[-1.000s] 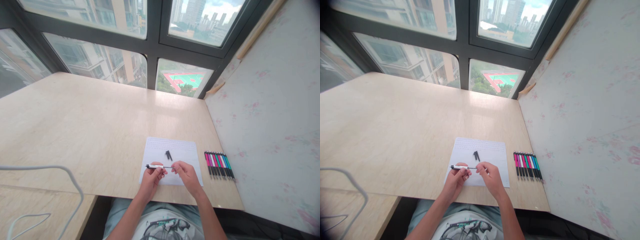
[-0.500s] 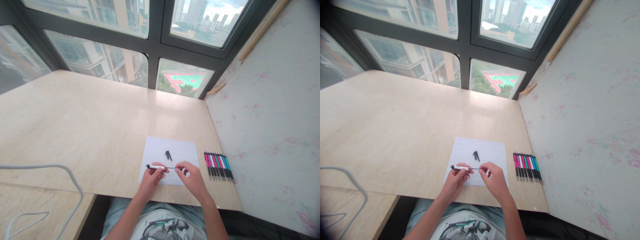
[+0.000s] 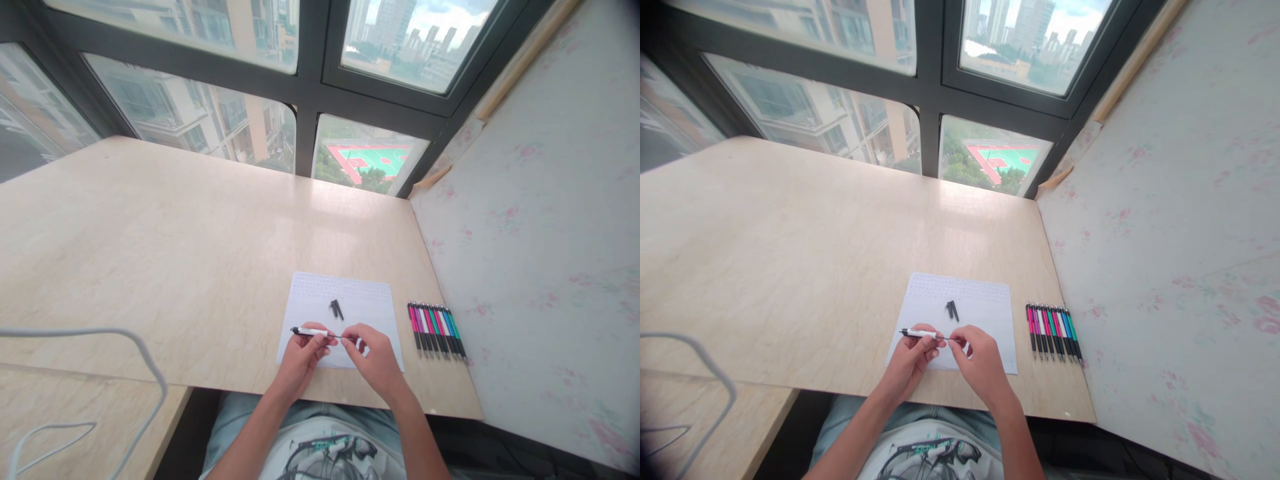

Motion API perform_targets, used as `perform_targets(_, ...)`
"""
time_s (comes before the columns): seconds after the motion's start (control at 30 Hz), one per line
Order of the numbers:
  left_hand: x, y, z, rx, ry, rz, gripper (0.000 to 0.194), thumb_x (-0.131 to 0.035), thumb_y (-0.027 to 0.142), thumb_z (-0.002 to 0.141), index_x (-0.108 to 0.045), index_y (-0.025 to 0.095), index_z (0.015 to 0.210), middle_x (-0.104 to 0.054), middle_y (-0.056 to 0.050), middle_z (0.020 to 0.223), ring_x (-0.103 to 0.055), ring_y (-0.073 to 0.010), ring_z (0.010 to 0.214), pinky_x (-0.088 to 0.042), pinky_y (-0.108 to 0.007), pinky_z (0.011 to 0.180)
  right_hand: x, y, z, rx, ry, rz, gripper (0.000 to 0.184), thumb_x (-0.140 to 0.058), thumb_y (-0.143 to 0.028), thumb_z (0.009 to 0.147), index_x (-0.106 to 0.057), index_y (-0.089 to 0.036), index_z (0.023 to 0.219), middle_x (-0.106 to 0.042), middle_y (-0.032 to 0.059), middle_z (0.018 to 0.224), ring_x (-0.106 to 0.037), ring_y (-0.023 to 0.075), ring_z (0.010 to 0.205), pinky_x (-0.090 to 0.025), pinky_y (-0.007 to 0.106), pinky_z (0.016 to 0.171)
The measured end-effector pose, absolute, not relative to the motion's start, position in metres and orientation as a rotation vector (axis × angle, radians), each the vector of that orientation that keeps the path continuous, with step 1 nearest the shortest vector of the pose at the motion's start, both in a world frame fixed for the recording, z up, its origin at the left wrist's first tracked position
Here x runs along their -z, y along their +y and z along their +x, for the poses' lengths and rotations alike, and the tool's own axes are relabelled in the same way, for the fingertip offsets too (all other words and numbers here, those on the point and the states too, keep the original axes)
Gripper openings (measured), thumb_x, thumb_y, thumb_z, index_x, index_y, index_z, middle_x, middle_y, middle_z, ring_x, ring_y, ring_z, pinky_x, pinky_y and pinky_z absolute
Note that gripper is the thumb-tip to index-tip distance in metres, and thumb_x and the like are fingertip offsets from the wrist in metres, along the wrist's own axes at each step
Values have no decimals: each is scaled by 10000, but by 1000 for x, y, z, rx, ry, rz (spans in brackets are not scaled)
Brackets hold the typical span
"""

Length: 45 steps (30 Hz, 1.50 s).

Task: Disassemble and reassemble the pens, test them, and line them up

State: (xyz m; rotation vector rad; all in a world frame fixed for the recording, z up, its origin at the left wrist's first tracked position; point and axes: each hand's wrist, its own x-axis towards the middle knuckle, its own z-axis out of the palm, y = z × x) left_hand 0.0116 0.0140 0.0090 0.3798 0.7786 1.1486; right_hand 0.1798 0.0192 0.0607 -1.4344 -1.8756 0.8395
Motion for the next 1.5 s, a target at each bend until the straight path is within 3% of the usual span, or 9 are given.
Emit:
perform_targets(0.43,-8,16,13,-1176,815,340,248,-805,292,739,-672,160,900,-703,-44,842,-660,-136,769,-470,-206,638,-64,20,209,-797,-1855,-1486,137,-544,-254,894,-666,-210,849,-693,36,791,-627,173,705,-497,267,593)
perform_targets(0.93,0,17,13,-1188,789,386,162,-743,255,809,-671,166,924,-702,-50,878,-660,-137,797,-481,-199,647,-3,56,180,-482,-1752,-1847,148,-552,-242,863,-691,-201,836,-705,47,793,-614,194,724,-439,295,693)
perform_targets(1.23,0,18,15,-1173,831,492,143,-747,248,798,-691,167,902,-698,-41,864,-649,-133,791,-478,-209,672,-36,30,190,-987,-1566,-1507,278,-472,-313,962,-703,-192,865,-704,34,803,-622,159,725,-466,255,640)
perform_targets(1.37,0,19,16,-1165,845,566,156,-752,262,791,-693,173,905,-708,-44,858,-642,-136,780,-474,-227,692,-54,19,192,-894,-1824,-1432,107,-603,-214,899,-707,-212,872,-690,22,828,-601,162,791,-452,256,661)
perform_targets(1.5,2,19,17,-1143,867,627,167,-757,269,784,-696,170,904,-710,-50,877,-644,-145,788,-476,-247,723,-63,16,199,-749,-2000,-1488,100,-628,-153,883,-706,-216,884,-688,37,883,-586,186,900,-454,301,798)
